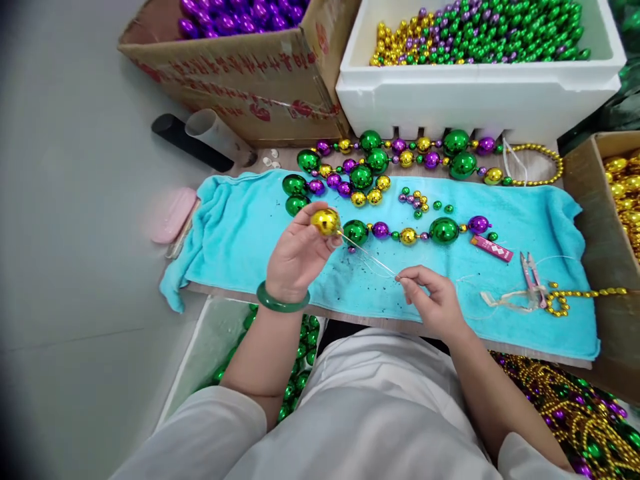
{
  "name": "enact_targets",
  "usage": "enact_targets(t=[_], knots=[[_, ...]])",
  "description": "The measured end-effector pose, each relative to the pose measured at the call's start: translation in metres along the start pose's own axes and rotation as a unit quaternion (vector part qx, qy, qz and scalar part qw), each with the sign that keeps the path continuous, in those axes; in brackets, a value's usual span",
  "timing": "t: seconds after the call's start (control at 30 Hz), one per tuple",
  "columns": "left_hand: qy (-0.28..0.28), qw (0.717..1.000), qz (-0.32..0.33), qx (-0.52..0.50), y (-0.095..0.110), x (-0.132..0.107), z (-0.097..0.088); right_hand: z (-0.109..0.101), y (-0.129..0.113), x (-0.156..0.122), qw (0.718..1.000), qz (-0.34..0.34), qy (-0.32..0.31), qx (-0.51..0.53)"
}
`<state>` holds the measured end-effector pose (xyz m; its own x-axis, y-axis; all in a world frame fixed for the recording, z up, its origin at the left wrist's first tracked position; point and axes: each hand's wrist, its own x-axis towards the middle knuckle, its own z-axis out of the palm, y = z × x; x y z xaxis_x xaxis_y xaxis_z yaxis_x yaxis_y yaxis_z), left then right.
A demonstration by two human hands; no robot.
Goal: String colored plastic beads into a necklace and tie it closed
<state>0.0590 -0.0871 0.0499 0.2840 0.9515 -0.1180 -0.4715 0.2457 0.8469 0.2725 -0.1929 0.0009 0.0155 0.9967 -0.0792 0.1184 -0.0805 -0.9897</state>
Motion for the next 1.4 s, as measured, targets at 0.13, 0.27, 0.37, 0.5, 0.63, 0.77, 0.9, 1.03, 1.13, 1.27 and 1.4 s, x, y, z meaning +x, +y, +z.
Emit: enact_targets(t=[0.13, 0.27, 0.37, 0.5, 0.63, 0.77, 0.9, 1.03, 1.13, 1.27, 1.4], knots=[[-0.02, 0.999, -0.005, 0.035, 0.003, -0.002, 0.0, 0.017, -0.008, 0.008, 0.999, -0.003, -0.02, 0.025], [-0.081, 0.985, -0.05, 0.145, -0.002, -0.004, 0.006, 0.022, -0.015, 0.014, 0.999, -0.014, 0.0, 0.029], [-0.021, 0.97, 0.003, 0.241, 0.002, 0.006, 0.001, 0.015, -0.014, 0.016, 0.998, -0.02, 0.044, 0.036], [0.098, 0.898, 0.145, 0.404, 0.012, 0.03, -0.016, 0.001, -0.005, 0.014, 0.991, -0.018, 0.116, 0.066], [0.106, 0.83, 0.19, 0.514, 0.014, 0.047, -0.029, -0.009, 0.011, 0.005, 0.986, -0.009, 0.145, 0.088], [0.093, 0.819, 0.193, 0.533, 0.005, 0.058, -0.028, -0.015, 0.024, -0.001, 0.983, -0.008, 0.156, 0.098], [0.014, 0.799, 0.178, 0.574, -0.01, 0.076, -0.015, -0.02, 0.024, -0.002, 0.976, -0.016, 0.177, 0.125], [-0.09, 0.726, 0.13, 0.669, -0.024, 0.103, 0.006, -0.023, 0.021, 0.001, 0.964, -0.035, 0.215, 0.151], [-0.171, 0.659, 0.089, 0.727, -0.035, 0.121, 0.024, -0.022, 0.021, 0.002, 0.959, -0.046, 0.225, 0.167], [-0.189, 0.571, 0.092, 0.794, -0.052, 0.14, 0.041, -0.019, 0.024, 0.0, 0.957, -0.04, 0.22, 0.185], [-0.16, 0.567, 0.099, 0.802, -0.064, 0.161, 0.049, -0.019, 0.027, 0.0, 0.957, -0.039, 0.222, 0.185]])
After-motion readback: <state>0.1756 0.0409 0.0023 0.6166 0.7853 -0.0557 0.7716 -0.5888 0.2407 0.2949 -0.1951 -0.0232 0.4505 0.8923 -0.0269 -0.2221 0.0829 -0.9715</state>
